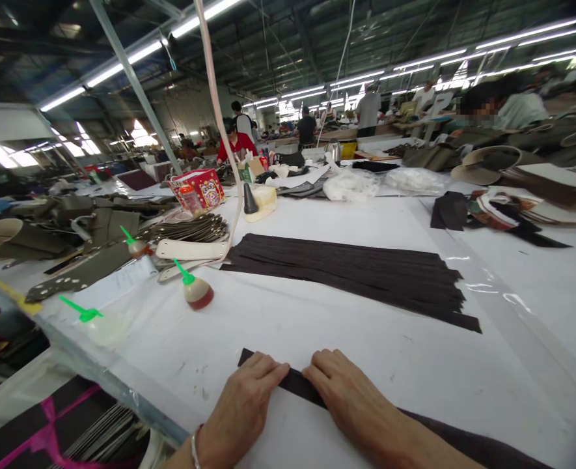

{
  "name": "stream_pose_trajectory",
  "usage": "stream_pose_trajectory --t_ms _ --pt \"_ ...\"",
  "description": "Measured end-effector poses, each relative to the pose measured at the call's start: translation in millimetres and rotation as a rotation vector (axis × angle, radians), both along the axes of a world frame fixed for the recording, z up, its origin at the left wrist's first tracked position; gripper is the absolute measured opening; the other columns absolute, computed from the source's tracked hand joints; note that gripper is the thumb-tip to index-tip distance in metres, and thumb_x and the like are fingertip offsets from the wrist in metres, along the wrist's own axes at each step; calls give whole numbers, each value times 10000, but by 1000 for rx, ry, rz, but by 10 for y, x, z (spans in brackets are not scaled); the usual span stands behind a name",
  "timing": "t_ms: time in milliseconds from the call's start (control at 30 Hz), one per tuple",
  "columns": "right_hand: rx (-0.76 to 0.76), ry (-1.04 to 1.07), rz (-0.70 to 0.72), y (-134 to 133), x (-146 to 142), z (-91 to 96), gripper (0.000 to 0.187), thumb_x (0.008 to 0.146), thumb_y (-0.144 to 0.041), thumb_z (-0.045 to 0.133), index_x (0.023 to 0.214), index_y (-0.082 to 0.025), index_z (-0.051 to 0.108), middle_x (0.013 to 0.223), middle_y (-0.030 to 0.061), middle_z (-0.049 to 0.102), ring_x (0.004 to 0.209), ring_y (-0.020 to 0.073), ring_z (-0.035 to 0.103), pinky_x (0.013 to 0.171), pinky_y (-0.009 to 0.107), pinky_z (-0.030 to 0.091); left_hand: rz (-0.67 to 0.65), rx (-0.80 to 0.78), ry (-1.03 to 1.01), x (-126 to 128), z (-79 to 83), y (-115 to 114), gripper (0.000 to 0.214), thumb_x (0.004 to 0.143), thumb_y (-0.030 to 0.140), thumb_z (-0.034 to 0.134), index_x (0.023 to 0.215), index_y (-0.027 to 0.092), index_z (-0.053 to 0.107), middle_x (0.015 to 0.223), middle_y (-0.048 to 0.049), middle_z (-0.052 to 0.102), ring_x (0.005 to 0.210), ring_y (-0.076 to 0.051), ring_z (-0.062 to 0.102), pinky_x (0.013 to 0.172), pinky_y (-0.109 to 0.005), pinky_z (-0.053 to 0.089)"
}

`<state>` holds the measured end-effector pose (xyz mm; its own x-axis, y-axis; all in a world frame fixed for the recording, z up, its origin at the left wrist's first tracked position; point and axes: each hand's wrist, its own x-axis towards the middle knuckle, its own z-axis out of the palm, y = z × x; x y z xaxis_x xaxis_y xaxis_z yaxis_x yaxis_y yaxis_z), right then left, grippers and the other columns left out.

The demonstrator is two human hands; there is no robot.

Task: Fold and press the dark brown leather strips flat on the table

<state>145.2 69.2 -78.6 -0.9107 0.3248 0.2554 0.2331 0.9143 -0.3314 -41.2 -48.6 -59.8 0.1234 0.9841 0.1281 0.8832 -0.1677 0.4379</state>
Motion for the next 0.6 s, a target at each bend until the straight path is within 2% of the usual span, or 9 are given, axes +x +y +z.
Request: stream_pose_trajectory --t_ms 267,500,600 --pt "152 -7 84 -31 90 65 205 834 -6 604 972 -151 561 882 22 533 774 193 460 740 338 348 -20 -19 121 16 23 11 433 933 67 370 1326 183 511 1018 -82 592 934 -228 507 837 -407 510" --pt "276 -7 87 -61 145 59 309 824 2 558 1116 -98 545 925 48 534 811 204 454 795 362 337 -52 -28 333 106 40 -16 562 881 58 470 1409 241 414 1061 -85 572 944 -243 517 817 -417 530" --pt "302 -2 88 -62 142 83 288 818 -11 562 1088 -109 552 906 42 528 794 202 447 776 360 329 -8 -35 381 27 56 -58 591 857 28 479 1407 235 417 1084 -79 572 989 -241 517 868 -413 514"
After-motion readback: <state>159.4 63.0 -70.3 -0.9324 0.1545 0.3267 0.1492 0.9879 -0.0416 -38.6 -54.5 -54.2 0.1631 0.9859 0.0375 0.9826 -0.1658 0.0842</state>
